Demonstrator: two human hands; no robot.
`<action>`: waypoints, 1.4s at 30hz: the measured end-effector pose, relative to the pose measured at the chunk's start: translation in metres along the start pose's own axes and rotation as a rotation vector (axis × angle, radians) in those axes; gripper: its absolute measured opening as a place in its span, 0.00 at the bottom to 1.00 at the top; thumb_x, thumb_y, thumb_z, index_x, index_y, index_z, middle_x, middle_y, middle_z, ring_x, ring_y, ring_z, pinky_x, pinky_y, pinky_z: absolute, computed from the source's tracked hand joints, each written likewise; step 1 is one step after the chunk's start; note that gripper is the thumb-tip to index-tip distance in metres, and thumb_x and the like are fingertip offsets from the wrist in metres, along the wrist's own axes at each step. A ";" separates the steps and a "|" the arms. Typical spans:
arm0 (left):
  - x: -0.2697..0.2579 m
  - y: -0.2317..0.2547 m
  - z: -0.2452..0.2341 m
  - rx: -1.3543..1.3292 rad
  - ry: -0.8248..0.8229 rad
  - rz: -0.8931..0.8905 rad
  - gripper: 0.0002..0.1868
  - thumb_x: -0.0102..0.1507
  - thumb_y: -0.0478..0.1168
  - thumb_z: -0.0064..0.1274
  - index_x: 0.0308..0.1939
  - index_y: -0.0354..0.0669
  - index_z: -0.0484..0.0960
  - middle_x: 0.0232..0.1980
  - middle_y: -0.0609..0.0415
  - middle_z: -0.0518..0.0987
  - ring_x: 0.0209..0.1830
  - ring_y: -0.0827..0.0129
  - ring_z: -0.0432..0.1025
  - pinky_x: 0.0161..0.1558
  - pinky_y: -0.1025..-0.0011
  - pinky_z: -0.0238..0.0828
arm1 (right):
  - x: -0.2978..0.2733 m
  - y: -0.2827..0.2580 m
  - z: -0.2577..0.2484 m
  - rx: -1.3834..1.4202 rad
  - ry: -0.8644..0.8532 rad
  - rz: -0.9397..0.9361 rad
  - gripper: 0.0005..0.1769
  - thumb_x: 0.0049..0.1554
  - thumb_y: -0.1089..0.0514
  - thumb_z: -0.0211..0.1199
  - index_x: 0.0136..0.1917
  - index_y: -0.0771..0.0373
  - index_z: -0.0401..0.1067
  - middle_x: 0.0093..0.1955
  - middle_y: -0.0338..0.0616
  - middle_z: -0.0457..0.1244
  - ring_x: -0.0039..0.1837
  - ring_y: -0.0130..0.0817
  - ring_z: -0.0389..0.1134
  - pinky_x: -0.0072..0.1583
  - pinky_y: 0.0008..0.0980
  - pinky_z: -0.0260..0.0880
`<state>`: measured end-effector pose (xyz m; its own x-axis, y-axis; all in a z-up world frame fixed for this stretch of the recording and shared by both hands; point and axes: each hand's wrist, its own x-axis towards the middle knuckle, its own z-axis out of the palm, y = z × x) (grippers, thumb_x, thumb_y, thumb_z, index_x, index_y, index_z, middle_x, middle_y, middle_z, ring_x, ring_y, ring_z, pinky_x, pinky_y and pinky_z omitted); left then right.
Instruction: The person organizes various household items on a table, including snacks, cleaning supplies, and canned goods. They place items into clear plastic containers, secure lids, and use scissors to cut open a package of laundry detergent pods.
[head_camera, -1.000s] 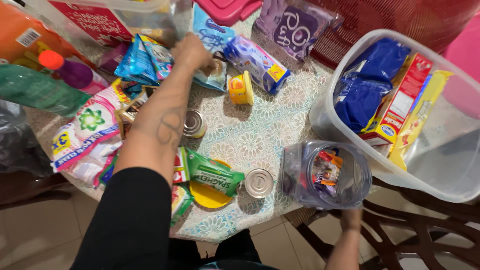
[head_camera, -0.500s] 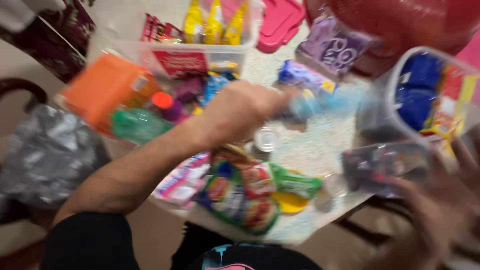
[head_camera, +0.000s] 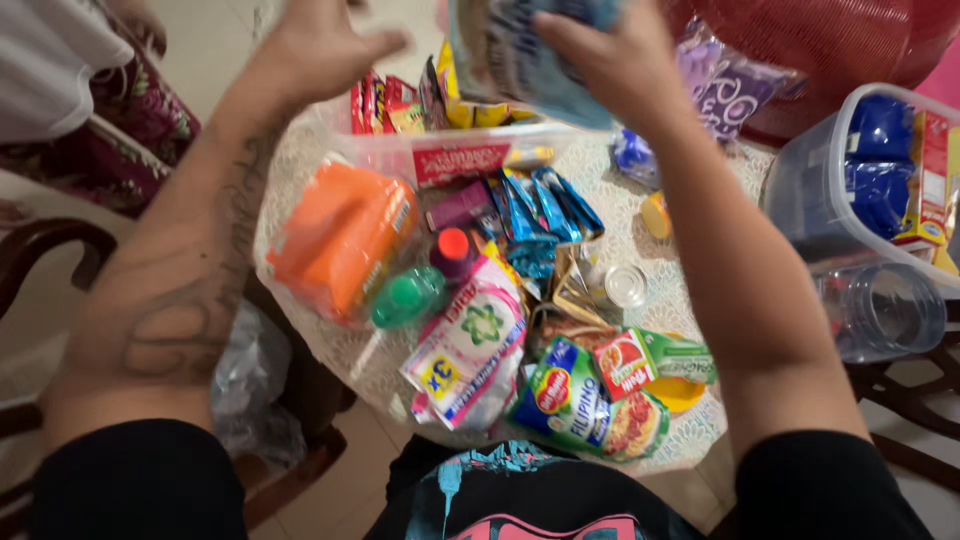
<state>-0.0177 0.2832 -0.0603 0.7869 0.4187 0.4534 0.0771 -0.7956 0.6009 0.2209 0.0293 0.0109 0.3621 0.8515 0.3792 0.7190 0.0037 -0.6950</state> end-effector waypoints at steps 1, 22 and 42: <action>0.006 -0.009 0.010 -0.193 -0.067 -0.087 0.38 0.64 0.50 0.73 0.66 0.32 0.68 0.62 0.36 0.75 0.58 0.51 0.77 0.53 0.57 0.77 | 0.027 0.009 0.021 -0.053 -0.012 0.048 0.19 0.63 0.49 0.72 0.54 0.68 0.75 0.45 0.41 0.70 0.45 0.29 0.71 0.48 0.33 0.74; 0.050 -0.094 0.008 -0.017 -0.162 -0.405 0.35 0.60 0.42 0.55 0.68 0.31 0.65 0.52 0.28 0.79 0.53 0.39 0.75 0.56 0.55 0.70 | 0.133 0.121 0.227 -1.012 -0.854 0.035 0.27 0.46 0.49 0.70 0.59 0.58 0.76 0.64 0.53 0.61 0.76 0.56 0.51 0.70 0.65 0.54; 0.058 -0.107 0.137 0.708 -0.917 -0.608 0.24 0.59 0.41 0.59 0.58 0.34 0.81 0.64 0.36 0.77 0.62 0.39 0.73 0.53 0.48 0.76 | -0.144 0.164 -0.204 -0.434 -0.223 0.905 0.20 0.56 0.60 0.73 0.61 0.64 0.77 0.55 0.47 0.70 0.54 0.37 0.73 0.61 0.34 0.74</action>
<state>0.1040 0.3326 -0.1888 0.6186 0.5651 -0.5459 0.6480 -0.7599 -0.0524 0.4075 -0.1995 -0.0332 0.7886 0.5189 -0.3299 0.3996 -0.8403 -0.3664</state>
